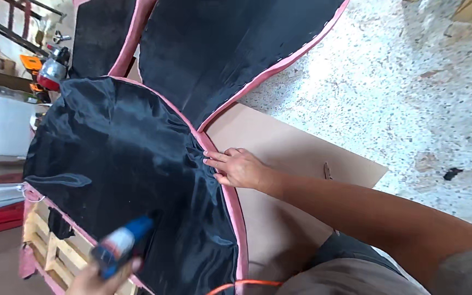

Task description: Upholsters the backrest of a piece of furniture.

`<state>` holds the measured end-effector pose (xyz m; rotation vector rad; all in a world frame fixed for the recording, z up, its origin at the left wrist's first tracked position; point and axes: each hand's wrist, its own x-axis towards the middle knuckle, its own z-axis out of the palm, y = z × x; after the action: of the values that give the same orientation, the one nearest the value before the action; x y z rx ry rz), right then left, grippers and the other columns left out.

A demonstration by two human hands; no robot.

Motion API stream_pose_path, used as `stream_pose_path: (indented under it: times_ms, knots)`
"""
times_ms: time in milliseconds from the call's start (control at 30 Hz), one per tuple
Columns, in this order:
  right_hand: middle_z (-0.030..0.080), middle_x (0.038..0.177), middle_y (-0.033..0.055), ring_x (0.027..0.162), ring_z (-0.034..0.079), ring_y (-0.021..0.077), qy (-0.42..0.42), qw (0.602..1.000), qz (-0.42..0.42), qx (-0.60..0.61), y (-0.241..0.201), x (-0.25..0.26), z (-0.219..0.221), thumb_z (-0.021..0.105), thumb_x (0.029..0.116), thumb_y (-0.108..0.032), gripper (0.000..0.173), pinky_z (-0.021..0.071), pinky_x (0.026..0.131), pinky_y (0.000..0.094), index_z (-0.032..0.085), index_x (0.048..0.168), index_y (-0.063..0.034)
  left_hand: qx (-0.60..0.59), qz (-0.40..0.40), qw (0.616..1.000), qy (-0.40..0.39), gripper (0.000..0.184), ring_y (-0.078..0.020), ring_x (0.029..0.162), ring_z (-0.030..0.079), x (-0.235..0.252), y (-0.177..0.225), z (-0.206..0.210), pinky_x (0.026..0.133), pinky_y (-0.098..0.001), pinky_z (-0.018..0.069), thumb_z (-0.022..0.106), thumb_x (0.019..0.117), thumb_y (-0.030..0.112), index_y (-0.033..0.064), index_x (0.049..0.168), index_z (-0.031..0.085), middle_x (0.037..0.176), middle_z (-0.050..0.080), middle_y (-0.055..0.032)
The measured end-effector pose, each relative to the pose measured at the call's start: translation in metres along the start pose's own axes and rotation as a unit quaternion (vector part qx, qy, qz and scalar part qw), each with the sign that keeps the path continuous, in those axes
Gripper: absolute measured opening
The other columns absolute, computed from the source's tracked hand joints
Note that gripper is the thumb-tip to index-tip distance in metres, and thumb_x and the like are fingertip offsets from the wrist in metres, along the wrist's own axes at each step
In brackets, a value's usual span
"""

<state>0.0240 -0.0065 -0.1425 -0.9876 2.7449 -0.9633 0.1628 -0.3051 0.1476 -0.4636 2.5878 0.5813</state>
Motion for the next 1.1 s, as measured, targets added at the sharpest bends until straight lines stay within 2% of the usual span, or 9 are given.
stream_pose_path:
  times_ms: [67, 133, 200, 300, 633, 733, 800, 867, 1100]
  knots:
    - [0.041, 0.163, -0.0093, 0.121, 0.062, 0.0289, -0.007, 1.0, 0.003, 0.01, -0.001, 0.0, -0.001, 0.043, 0.1034, -0.044, 0.052, 0.0522, 0.09, 0.0517, 0.05, 0.154, -0.0308, 0.138, 0.025, 0.99, -0.01, 0.042, -0.0255, 0.083, 0.071, 0.079, 0.054, 0.004, 0.075, -0.0566, 0.058, 0.081, 0.0861, 0.039, 0.0103, 0.115, 0.071, 0.091, 0.073, -0.0104]
    - [0.039, 0.164, -0.0099, 0.123, 0.061, 0.0288, -0.02, 1.0, 0.01, 0.02, -0.001, 0.001, -0.004, 0.042, 0.1037, -0.044, 0.052, 0.0512, 0.093, 0.052, 0.049, 0.154, -0.0308, 0.19, 0.059, 0.98, -0.013, 0.028, -0.0338, 0.081, 0.069, 0.148, 0.084, 0.026, 0.074, -0.0652, 0.0534, 0.081, 0.0902, 0.031, 0.0109, 0.108, 0.073, 0.086, 0.071, -0.0152]
    - [0.038, 0.165, -0.0109, 0.125, 0.06, 0.0283, -0.027, 0.999, 0.013, 0.023, 0.001, 0.002, -0.006, 0.042, 0.1036, -0.045, 0.053, 0.0505, 0.095, 0.0523, 0.048, 0.155, -0.0318, 0.19, 0.087, 0.978, -0.008, 0.024, -0.0336, 0.083, 0.071, 0.197, 0.09, 0.044, 0.076, -0.0663, 0.0537, 0.08, 0.0891, 0.031, 0.0132, 0.105, 0.076, 0.087, 0.073, -0.0144]
    - [0.038, 0.165, -0.0119, 0.127, 0.059, 0.0281, -0.027, 0.999, 0.015, 0.034, 0.003, 0.002, -0.005, 0.043, 0.1038, -0.045, 0.053, 0.05, 0.096, 0.0529, 0.047, 0.155, -0.0328, 0.164, 0.093, 0.982, -0.005, 0.023, -0.0299, 0.079, 0.071, 0.226, 0.087, 0.053, 0.074, -0.0635, 0.0545, 0.079, 0.0871, 0.033, 0.0135, 0.099, 0.076, 0.084, 0.073, -0.0118]
    - [0.039, 0.164, -0.0123, 0.125, 0.06, 0.0273, -0.006, 0.998, 0.009, 0.056, 0.006, 0.001, 0.003, 0.046, 0.1028, -0.043, 0.051, 0.0518, 0.095, 0.0512, 0.05, 0.153, -0.0333, 0.218, 0.121, 0.968, -0.011, 0.023, -0.0309, 0.081, 0.07, 0.235, 0.097, 0.048, 0.074, -0.0635, 0.0523, 0.078, 0.0881, 0.032, 0.0131, 0.099, 0.076, 0.084, 0.072, -0.0125]
    - [0.041, 0.163, -0.0101, 0.133, 0.056, 0.0256, 0.034, 0.996, 0.016, 0.086, 0.005, -0.002, 0.011, 0.049, 0.1017, -0.043, 0.052, 0.0505, 0.102, 0.0491, 0.052, 0.152, -0.0302, 0.207, 0.151, 0.966, -0.03, 0.022, -0.0284, 0.078, 0.071, 0.224, 0.09, 0.051, 0.072, -0.062, 0.0546, 0.079, 0.0867, 0.031, 0.0132, 0.098, 0.076, 0.082, 0.072, -0.011]
    - [0.038, 0.165, -0.0032, 0.139, 0.052, 0.0249, 0.062, 0.987, 0.057, 0.136, 0.004, -0.005, 0.018, 0.056, 0.0978, -0.045, 0.064, 0.0488, 0.107, 0.0477, 0.044, 0.157, -0.0245, 0.2, 0.17, 0.964, -0.036, 0.021, -0.0257, 0.078, 0.071, 0.214, 0.084, 0.056, 0.072, -0.0596, 0.0546, 0.08, 0.0855, 0.031, 0.0142, 0.099, 0.077, 0.082, 0.073, -0.0092]
    - [0.035, 0.167, 0.004, 0.143, 0.05, 0.0234, 0.034, 0.977, 0.111, 0.18, 0.001, -0.005, 0.018, 0.06, 0.097, -0.048, 0.081, 0.0468, 0.112, 0.0454, 0.027, 0.164, -0.0172, 0.202, 0.174, 0.963, -0.035, 0.021, -0.0253, 0.078, 0.071, 0.208, 0.081, 0.061, 0.072, -0.0592, 0.0544, 0.08, 0.0854, 0.029, 0.014, 0.1, 0.077, 0.082, 0.073, -0.0088]
    - [0.033, 0.168, 0.0041, 0.134, 0.058, 0.0234, -0.058, 0.968, 0.105, 0.221, 0.012, 0.001, 0.012, 0.051, 0.1025, -0.053, 0.079, 0.0505, 0.108, 0.047, 0.024, 0.165, -0.0129, 0.204, 0.217, 0.953, -0.05, 0.016, -0.0158, 0.072, 0.07, 0.186, 0.071, 0.067, 0.066, -0.0501, 0.0567, 0.079, 0.0839, 0.031, 0.0201, 0.095, 0.077, 0.078, 0.073, -0.0004]
